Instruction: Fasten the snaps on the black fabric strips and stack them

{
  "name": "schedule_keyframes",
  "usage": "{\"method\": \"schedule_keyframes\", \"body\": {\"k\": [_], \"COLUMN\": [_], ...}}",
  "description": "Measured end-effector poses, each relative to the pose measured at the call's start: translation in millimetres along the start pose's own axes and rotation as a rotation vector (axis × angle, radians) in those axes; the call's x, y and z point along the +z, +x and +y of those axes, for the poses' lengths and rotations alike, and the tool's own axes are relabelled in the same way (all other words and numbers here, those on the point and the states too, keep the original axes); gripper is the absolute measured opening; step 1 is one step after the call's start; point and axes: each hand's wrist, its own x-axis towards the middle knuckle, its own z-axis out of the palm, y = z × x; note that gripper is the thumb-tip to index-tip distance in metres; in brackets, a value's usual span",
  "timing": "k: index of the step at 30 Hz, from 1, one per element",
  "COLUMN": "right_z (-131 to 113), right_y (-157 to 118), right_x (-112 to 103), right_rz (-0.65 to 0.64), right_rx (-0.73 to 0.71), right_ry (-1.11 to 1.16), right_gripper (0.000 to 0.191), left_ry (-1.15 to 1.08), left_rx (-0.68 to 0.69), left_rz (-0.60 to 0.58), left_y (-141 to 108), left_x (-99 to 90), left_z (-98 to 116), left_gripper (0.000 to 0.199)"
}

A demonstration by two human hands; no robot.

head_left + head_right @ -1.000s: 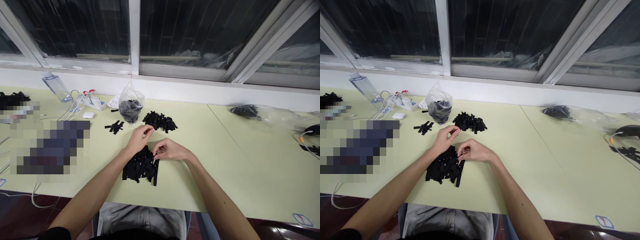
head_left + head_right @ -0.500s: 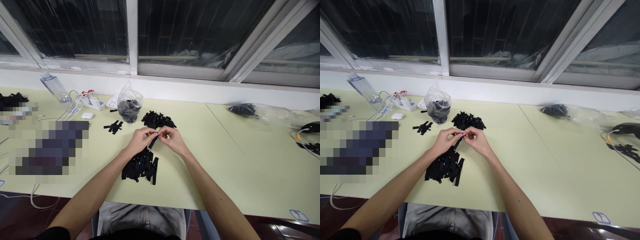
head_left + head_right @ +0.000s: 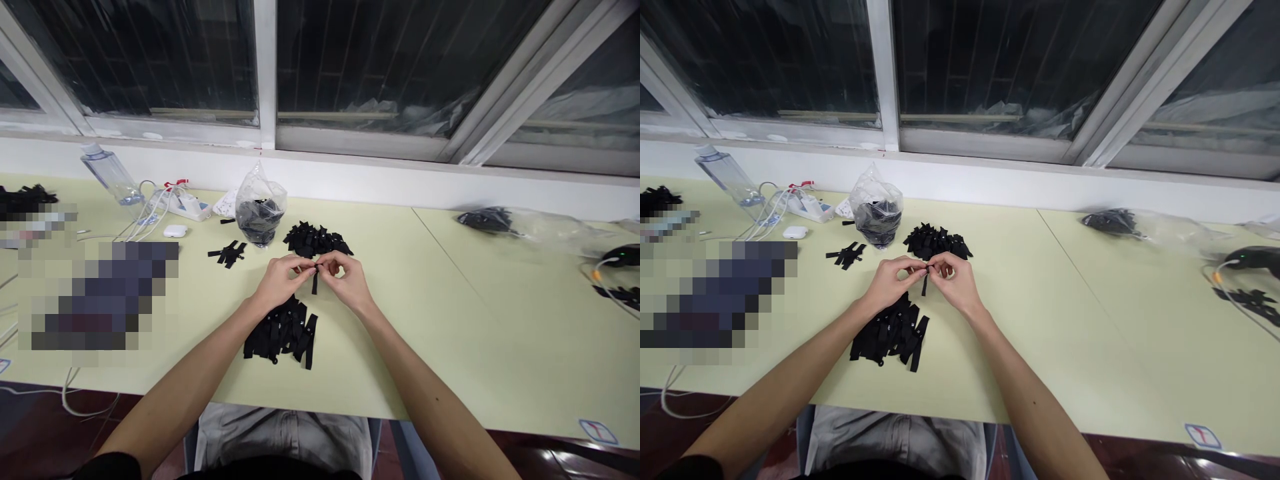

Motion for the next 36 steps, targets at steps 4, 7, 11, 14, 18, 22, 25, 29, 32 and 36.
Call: {"method": "schedule_keyframes", "body": {"k": [4,7,11,14,18,22,25,29,32,36], "right_z": [-3,-6,-7,-7,-5,-2,0,0,-1,-2], "right_y": [-1,-3,-5,-5,-5,-5,-5,-5,-5,-4], "right_x": [0,1,4,5,4,4,4,4,3,1], "right_rz": [0.034,0.053,0.01,0.015,0.031,0.056,0.066,0.061,0.052,0.031], "right_rx": [-0.061,-0.13,-0.222,-0.227,-0.198,-0.192,-0.184,-0.189,-0.202,-0.182], "right_ry": [-0.079,-0.166,-0.239,-0.239,-0.235,-0.237,-0.25,-0.25,-0.238,-0.229], "right_gripper": [0.014,0.008,0.008,0.01,0.012,0.011,0.011,0.01,0.011,0.012], "left_ry": [0.007,-0.013,-0.038,-0.044,-0.042,-0.009,0.023,0.046,0.058,0.086], "left_rx": [0.002,-0.021,-0.046,-0.056,-0.06,-0.038,-0.007,0.013,0.027,0.039], "left_rz": [0.015,0.05,0.075,0.066,0.065,0.055,0.041,0.015,0.0,-0.027], "left_y": [0,-1,-1,-1,-1,-1,-1,-1,-1,0], "left_x": [0.2,2.0,3.6,3.1,2.4,2.4,1.9,0.6,-0.5,-2.7], "left_z": [0,-4,-9,-10,-9,-8,-7,-7,-7,-6], "left_gripper": [0.017,0.019,0.021,0.022,0.022,0.021,0.021,0.02,0.021,0.021]}}
